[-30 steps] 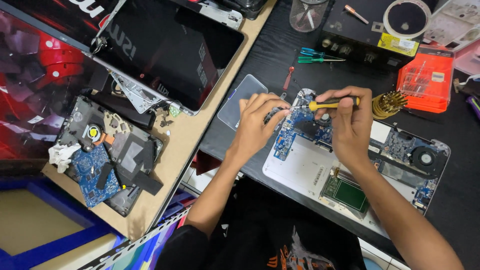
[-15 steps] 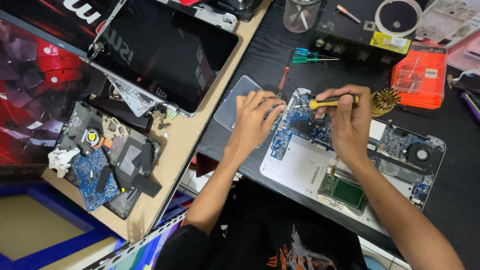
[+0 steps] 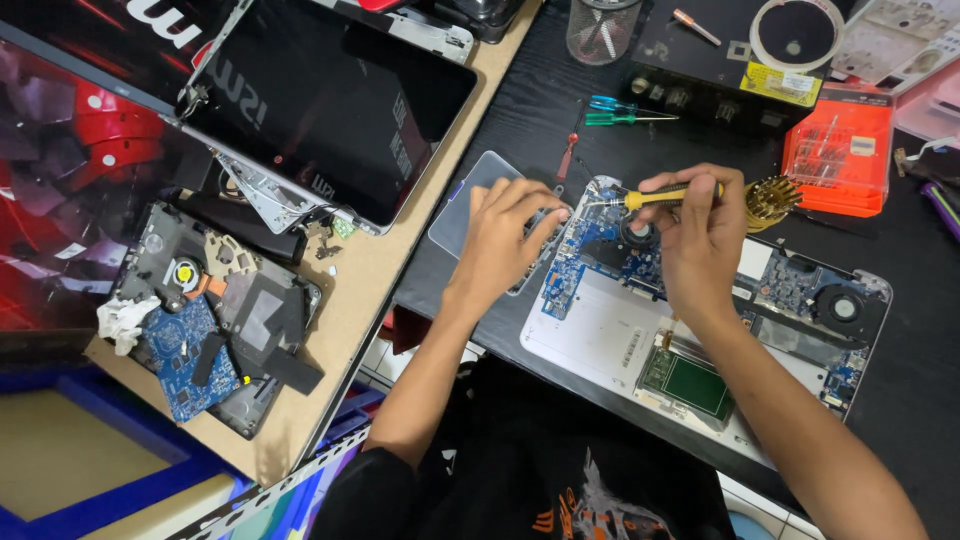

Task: Disassembling a laptop by removing internal screws with a screwdriver and manipulating internal components.

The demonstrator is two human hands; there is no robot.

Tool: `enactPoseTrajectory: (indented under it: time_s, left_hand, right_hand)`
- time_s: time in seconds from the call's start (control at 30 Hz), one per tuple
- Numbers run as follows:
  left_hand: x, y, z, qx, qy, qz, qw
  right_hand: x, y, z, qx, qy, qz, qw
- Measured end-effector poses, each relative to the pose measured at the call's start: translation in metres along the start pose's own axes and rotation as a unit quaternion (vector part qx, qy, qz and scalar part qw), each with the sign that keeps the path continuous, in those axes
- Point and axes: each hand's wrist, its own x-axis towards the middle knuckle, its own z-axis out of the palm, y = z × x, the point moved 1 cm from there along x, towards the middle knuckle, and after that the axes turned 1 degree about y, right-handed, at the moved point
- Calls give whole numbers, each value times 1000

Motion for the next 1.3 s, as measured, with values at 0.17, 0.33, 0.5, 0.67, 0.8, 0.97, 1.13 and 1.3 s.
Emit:
enactPoseTrajectory:
  time_s: [0.17,0.33,0.5,0.67,0.8,0.97,1.13,1.3]
  left_hand:
    - [4,10,0,34,-19,1,999]
    - [11,34,4,-108,17,-13,994]
    - [14,41,17,-177,66,-14,982]
    - [16,50,19,-189,69,-5,980]
    - [18,55,20,-199,70,3,978]
    - [16,54,22,-200,68,8,977]
    - [16,55,22,-210,70,12,975]
    - [12,53,25,-268,50,-39,961]
  right_hand:
    - [-3,2,-6,38,31,41,998]
    - [-5,6,-15,60,61,65,994]
    - [-12,0,-21,66,82,58,993]
    - [-18,-6,-29,52,91,37,994]
    - [-21,-9,-32,32,87,9,996]
    - [-23,-11,-33,4,78,-31,996]
    - [-27,-14,-32,-25,67,-66,995]
    - [-30,-15,-35,-19,72,-94,993]
